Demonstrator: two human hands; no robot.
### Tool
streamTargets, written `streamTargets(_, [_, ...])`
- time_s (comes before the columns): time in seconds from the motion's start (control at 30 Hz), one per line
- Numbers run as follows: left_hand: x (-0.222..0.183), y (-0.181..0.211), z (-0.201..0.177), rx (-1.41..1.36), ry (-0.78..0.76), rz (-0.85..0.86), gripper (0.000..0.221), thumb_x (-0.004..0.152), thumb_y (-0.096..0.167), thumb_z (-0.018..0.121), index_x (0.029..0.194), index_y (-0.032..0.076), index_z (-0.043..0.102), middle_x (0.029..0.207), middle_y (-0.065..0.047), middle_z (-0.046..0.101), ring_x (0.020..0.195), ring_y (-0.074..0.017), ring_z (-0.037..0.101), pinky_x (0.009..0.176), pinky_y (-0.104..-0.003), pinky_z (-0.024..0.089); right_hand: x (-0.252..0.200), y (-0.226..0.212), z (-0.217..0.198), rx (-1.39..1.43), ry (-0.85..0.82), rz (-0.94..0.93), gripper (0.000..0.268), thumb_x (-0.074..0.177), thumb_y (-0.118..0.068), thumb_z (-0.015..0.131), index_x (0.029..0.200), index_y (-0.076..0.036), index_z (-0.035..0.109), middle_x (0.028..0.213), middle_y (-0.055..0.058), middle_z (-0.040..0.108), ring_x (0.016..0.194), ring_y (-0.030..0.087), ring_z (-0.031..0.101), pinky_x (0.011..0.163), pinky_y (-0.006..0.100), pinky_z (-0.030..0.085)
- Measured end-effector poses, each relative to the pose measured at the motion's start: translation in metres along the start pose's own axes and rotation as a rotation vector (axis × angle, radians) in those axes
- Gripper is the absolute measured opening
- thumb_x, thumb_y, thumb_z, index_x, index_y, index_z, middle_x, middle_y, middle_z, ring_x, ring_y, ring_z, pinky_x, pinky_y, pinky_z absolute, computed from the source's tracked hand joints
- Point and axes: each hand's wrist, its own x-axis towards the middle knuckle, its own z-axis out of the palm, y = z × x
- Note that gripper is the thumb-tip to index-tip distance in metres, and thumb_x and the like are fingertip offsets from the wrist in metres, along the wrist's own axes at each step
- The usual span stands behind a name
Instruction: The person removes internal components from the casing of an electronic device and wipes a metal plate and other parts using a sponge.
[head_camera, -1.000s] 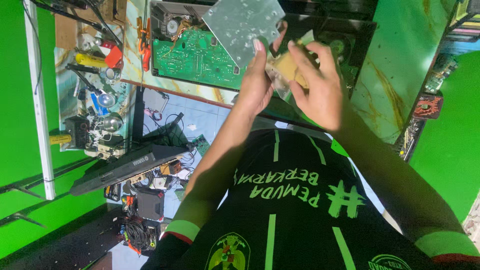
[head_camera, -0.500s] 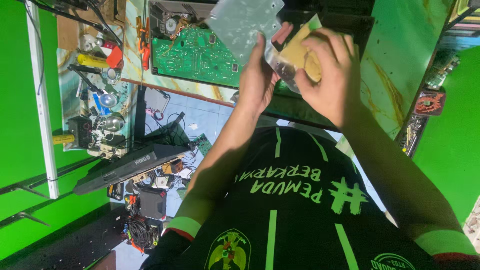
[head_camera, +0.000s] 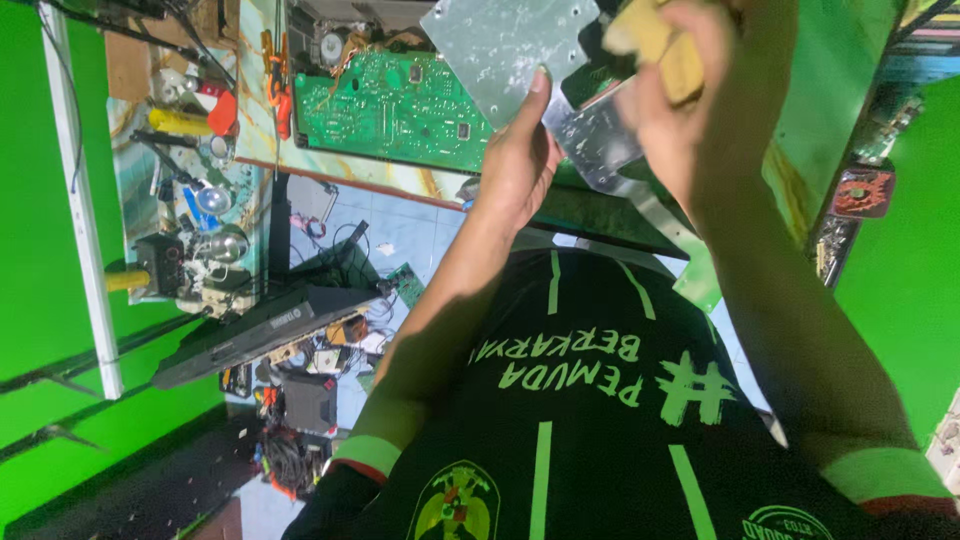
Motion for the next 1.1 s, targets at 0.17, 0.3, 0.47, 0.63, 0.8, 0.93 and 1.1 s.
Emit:
streamTargets(0.17, [0.000,0.002,0.007,-0.019,-0.011,-0.015,0.060,0.102,0.036,0.065,0.134,-0.013,0.053,0.123,-0.018,0.066,0.106,-0.0219,0.069,0.095,-0.038,0.056,0.008,-0.009,-0.002,-0.222,-0.002,-0.280,0.035,0.078,-0.002,0.085,0.109,-0.004,0.069,0.119,0.017,0.057,0.106,0.036,0.059,0.091,0.045,0.050])
streamTargets(0.3, [-0.005,-0.001,0.002,0.025,0.050,-0.018,0.061,0.101,0.037,0.064,0.132,-0.014,0.053,0.124,-0.020,0.066,0.108,-0.0229,0.068,0.097,-0.040,0.057,0.015,0.003,-0.003,-0.105,0.009,-0.092,0.033,0.088,0.007,0.070,0.119,-0.003,0.068,0.119,0.009,0.061,0.109,0.026,0.063,0.095,0.037,0.051])
streamTargets(0.47, [-0.001,-0.001,-0.006,0.102,-0.014,0.044,0.064,0.107,0.043,0.061,0.128,-0.018,0.058,0.118,-0.023,0.070,0.107,-0.0251,0.068,0.098,-0.040,0.055,0.011,0.015,-0.011,-0.150,-0.021,-0.244,0.032,0.083,0.001,0.082,0.111,-0.002,0.065,0.118,0.015,0.060,0.109,0.033,0.064,0.092,0.042,0.052])
streamTargets(0.63, [0.000,-0.009,-0.012,0.187,0.004,0.019,0.062,0.104,0.045,0.058,0.126,-0.013,0.063,0.121,-0.018,0.072,0.108,-0.0183,0.068,0.101,-0.033,0.053,0.015,0.020,-0.010,0.083,-0.069,-0.014,0.030,0.096,0.002,0.077,0.123,0.001,0.065,0.119,0.017,0.063,0.101,0.030,0.067,0.085,0.038,0.055])
streamTargets(0.8, [0.007,-0.016,-0.012,0.432,0.090,0.056,0.059,0.107,0.047,0.056,0.112,-0.010,0.075,0.105,-0.014,0.076,0.093,-0.0126,0.066,0.089,-0.026,0.051,0.017,0.015,-0.015,-0.100,-0.023,-0.196,0.032,0.092,0.002,0.080,0.120,-0.001,0.065,0.117,0.017,0.063,0.105,0.031,0.065,0.089,0.040,0.053])
streamTargets(0.93, [0.008,-0.025,-0.015,0.502,0.023,0.120,0.053,0.108,0.043,0.058,0.107,-0.008,0.073,0.099,-0.014,0.079,0.086,-0.0123,0.066,0.081,-0.027,0.053,0.027,0.002,-0.024,-0.059,-0.057,-0.108,0.036,0.090,0.002,0.080,0.122,-0.004,0.067,0.122,0.016,0.062,0.109,0.032,0.063,0.092,0.042,0.051])
streamTargets(1.1, [0.007,-0.036,-0.018,0.503,0.008,0.092,0.040,0.109,0.029,0.060,0.112,-0.007,0.075,0.103,-0.010,0.076,0.090,-0.0106,0.066,0.081,-0.025,0.053,0.028,-0.025,-0.018,-0.112,-0.178,-0.327,0.041,0.087,0.001,0.081,0.125,-0.007,0.069,0.128,0.015,0.061,0.115,0.033,0.060,0.095,0.045,0.049])
